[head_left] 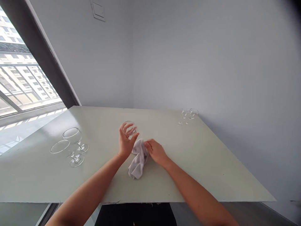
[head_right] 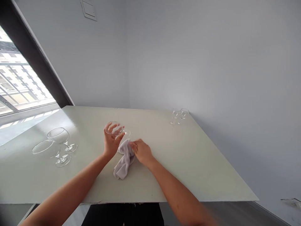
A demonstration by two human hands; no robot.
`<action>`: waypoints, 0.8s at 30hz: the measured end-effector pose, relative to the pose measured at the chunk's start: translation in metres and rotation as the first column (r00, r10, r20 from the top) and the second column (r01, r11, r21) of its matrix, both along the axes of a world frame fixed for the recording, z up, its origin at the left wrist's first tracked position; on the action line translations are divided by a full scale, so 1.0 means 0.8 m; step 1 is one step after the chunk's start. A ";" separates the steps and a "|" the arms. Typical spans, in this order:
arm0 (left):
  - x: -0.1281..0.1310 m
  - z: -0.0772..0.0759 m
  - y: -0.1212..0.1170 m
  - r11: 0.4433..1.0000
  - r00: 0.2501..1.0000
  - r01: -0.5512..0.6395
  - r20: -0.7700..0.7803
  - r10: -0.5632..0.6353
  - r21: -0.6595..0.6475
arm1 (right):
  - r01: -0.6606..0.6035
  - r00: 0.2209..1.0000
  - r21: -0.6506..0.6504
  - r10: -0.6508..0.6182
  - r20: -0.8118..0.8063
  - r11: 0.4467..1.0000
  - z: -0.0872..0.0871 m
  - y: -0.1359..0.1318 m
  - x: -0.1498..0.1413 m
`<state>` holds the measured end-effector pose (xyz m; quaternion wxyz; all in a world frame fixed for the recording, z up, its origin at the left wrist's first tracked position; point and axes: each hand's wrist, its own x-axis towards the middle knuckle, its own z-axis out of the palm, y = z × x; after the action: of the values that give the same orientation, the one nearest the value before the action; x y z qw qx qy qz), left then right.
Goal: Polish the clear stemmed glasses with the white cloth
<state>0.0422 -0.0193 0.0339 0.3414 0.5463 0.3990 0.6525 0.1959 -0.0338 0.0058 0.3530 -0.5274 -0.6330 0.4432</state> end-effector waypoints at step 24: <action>0.029 -0.073 0.005 0.947 0.740 0.156 -0.602 -0.300 -0.280 | 0.526 0.749 0.185 -0.555 0.361 0.830 -0.014 0.175 0.154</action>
<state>0.0651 -0.0151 -0.0242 0.3193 0.7405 0.4873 0.3351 0.3193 0.1063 -0.0054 0.3476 -0.7540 -0.5269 0.1818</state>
